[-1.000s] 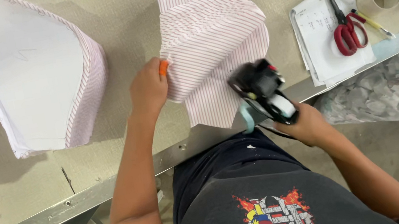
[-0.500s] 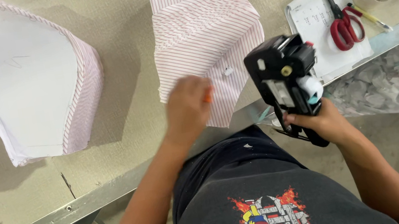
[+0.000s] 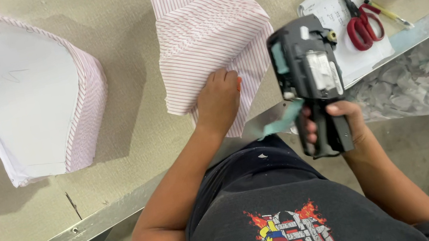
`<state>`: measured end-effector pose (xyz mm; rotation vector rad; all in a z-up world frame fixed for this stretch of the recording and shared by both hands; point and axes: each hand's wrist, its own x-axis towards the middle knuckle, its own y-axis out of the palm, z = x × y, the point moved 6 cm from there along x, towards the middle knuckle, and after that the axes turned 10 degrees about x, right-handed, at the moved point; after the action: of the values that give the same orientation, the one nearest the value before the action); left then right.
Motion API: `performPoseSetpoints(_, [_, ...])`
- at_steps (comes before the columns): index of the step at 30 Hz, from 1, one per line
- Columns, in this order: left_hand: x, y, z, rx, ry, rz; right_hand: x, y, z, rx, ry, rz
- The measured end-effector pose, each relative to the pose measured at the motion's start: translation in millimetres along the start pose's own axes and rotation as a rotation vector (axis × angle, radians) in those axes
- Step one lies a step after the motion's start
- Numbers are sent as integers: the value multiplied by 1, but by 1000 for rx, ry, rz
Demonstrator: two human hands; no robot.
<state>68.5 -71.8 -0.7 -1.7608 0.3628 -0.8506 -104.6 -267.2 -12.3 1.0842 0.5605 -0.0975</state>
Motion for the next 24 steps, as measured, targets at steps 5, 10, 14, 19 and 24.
performPoseSetpoints(5, [2,-4,0,-16,-30,53,9,50,18,-855,-291,-451])
performPoseSetpoints(10, [-1,6,1,1,-32,49,-4,38,35,-1186,-292,-567])
performPoseSetpoints(14, [-3,-2,-11,104,-82,-9,-9,72,42,-1403,-290,-570])
performPoseSetpoints(19, [-26,6,-50,46,-105,-46,-5,29,58,-1334,-315,-419])
performPoseSetpoints(24, [-39,-45,-103,-221,-224,-84,-19,21,78,-1200,-265,-391])
